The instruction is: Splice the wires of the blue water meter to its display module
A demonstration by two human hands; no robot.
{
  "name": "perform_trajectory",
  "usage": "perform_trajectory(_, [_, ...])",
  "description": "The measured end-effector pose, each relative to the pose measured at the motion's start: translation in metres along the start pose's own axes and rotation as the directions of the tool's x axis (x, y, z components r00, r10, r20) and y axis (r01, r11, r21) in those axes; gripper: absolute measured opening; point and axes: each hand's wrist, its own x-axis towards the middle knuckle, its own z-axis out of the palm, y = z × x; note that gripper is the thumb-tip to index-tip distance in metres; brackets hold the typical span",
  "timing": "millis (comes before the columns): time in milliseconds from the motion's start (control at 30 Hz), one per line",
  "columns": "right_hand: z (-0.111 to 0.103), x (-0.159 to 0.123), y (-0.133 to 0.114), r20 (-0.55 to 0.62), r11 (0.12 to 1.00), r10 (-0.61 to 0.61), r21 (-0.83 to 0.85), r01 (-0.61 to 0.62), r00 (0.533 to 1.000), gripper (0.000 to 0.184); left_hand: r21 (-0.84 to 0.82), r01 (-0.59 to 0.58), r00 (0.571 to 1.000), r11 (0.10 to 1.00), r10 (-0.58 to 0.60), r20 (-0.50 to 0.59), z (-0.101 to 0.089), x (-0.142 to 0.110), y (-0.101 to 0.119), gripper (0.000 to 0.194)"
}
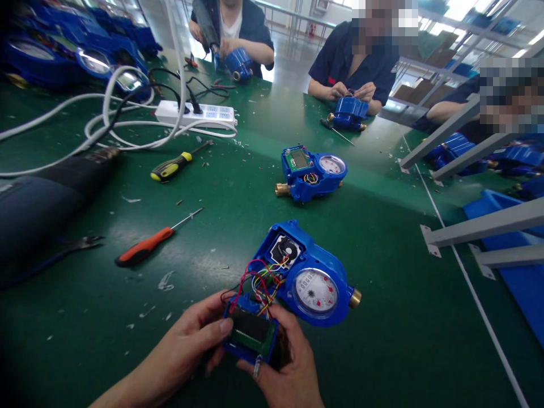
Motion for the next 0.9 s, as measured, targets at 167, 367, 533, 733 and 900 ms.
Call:
perform_trajectory(167, [-0.003,0.0,0.002,0.004,0.997,-0.009,-0.075,0.009,1.0,0.055,0.039,0.017,1.0,0.999,-0.016,-0.025,0.002,0.003,0.003,0.041])
perform_trajectory(367, [0.002,-0.001,0.0,0.03,0.999,-0.026,-0.024,0.027,0.999,0.058,0.033,0.015,0.996,0.999,-0.012,-0.086,0.004,0.004,0.004,0.034])
perform_trajectory(533, [0.008,0.001,0.001,0.096,0.995,0.025,0.089,-0.034,0.995,0.067,-0.087,0.034,0.996,0.996,-0.041,-0.08,0.003,0.006,0.0,0.032])
perform_trajectory(733, [0.017,0.007,0.008,0.098,0.991,-0.03,0.133,0.017,0.995,0.074,-0.191,0.052,0.997,0.98,-0.063,-0.051,-0.005,0.013,0.012,0.041])
perform_trajectory(900, [0.029,0.012,0.008,0.064,0.993,-0.084,0.087,0.079,0.994,0.072,-0.071,0.075,0.993,0.995,-0.081,-0.084,-0.019,0.023,0.023,0.044])
